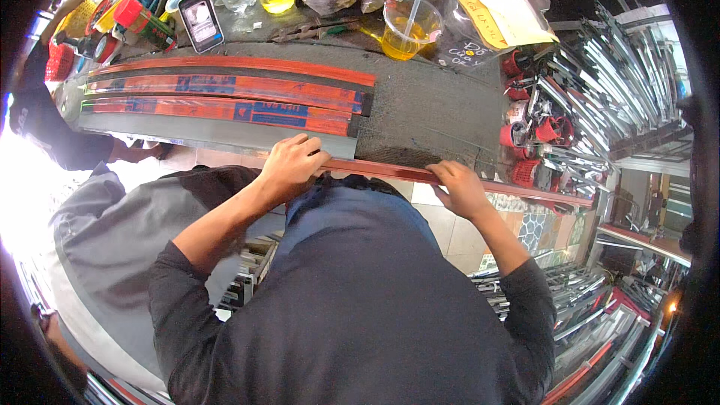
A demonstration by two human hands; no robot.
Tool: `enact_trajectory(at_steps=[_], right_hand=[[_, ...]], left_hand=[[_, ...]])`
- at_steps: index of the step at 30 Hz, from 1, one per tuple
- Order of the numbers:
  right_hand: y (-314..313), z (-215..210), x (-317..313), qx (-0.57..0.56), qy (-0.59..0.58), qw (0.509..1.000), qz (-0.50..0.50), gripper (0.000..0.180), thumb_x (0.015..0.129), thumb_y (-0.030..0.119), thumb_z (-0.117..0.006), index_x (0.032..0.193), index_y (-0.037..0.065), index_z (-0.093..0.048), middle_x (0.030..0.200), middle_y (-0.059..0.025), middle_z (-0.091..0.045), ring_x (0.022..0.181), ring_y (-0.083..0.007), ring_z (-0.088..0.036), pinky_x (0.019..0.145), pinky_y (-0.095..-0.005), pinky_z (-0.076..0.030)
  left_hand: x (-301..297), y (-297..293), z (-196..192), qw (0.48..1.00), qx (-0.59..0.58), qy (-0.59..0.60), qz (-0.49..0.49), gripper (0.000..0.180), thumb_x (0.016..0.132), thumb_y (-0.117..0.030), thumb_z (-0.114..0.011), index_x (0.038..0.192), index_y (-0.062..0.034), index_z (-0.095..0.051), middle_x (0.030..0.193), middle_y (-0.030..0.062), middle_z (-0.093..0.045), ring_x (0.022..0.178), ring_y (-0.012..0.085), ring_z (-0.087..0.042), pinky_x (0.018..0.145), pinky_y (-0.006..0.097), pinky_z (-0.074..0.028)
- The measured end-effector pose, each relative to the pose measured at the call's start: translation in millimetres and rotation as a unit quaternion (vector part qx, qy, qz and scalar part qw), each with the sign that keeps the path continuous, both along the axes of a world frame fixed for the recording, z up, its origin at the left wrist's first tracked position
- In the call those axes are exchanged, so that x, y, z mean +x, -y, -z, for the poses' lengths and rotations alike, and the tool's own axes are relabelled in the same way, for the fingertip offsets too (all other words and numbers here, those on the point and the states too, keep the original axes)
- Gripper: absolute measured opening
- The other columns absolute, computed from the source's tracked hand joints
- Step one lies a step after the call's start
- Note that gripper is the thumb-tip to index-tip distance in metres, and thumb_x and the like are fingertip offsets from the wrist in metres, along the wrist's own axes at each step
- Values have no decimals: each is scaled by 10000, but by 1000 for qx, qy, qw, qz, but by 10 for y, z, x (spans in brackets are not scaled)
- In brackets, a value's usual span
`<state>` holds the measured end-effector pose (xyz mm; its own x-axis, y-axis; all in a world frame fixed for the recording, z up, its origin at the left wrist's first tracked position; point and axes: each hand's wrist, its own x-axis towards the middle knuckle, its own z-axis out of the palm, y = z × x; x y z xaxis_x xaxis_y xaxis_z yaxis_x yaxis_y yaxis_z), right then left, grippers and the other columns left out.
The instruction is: The person cuts a protective film from a long metal profile using scissors, then attaches small black plastic clips to the profile ends. They align and press the clips into place, then handle additional profiles and a red plastic strip, arranging them on the workbench.
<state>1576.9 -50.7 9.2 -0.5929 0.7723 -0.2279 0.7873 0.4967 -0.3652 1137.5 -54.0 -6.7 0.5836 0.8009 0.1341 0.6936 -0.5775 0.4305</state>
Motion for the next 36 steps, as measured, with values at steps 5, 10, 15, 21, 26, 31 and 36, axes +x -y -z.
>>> enact_trajectory(at_steps=[5,10,15,21,26,31,36], right_hand=[[117,22,216,-13,-122,991,53,427,1003,136,-851,1420,83,-775,1186,-145,-729,1129,-372,-707,1002,-487,-577],[114,145,147,47,-138,988,58,326,1009,89,-821,1335,75,-804,1102,-145,-698,1049,-367,-679,940,-483,-557],[156,187,119,64,-159,982,80,296,994,107,-841,1285,63,-807,1066,-139,-692,1031,-375,-667,907,-493,-551],[208,202,30,65,-171,975,130,312,969,85,-864,1272,45,-800,1068,-152,-689,1040,-372,-668,902,-493,-553],[168,165,51,117,-148,976,105,293,968,122,-880,1237,33,-806,1076,-144,-693,1032,-363,-680,911,-480,-566],[82,180,44,138,-140,975,104,275,947,145,-900,1191,43,-824,1049,-121,-697,1031,-354,-672,914,-489,-557],[73,242,0,143,-135,974,118,309,932,143,-905,1214,50,-821,1074,-122,-699,1049,-362,-672,933,-501,-554]], left_hand=[[61,205,166,989,116,41,-77,339,802,-260,-914,1098,-136,-804,1042,52,-664,1026,311,-660,878,478,-554],[-12,427,285,972,131,81,-177,573,773,-346,-994,1284,-148,-825,1352,93,-737,1310,369,-671,1106,537,-517],[-583,527,299,947,126,-6,-294,814,896,-446,-931,1621,-184,-671,1772,185,-510,1682,456,-402,1363,634,-310],[-885,322,627,952,103,-105,-269,691,1083,-436,-703,1750,-442,-522,1926,158,-255,1779,451,-186,1364,790,-35],[-837,276,696,947,124,-78,-284,722,1066,-390,-735,1752,-449,-517,1929,163,-243,1783,451,-164,1355,802,-33],[-828,250,712,946,123,-80,-289,739,1060,-421,-756,1754,-459,-504,1924,193,-229,1779,462,-159,1352,803,-28],[-849,226,730,949,140,-71,-275,768,1050,-380,-761,1769,-414,-495,1927,203,-212,1782,479,-129,1349,800,-30]])
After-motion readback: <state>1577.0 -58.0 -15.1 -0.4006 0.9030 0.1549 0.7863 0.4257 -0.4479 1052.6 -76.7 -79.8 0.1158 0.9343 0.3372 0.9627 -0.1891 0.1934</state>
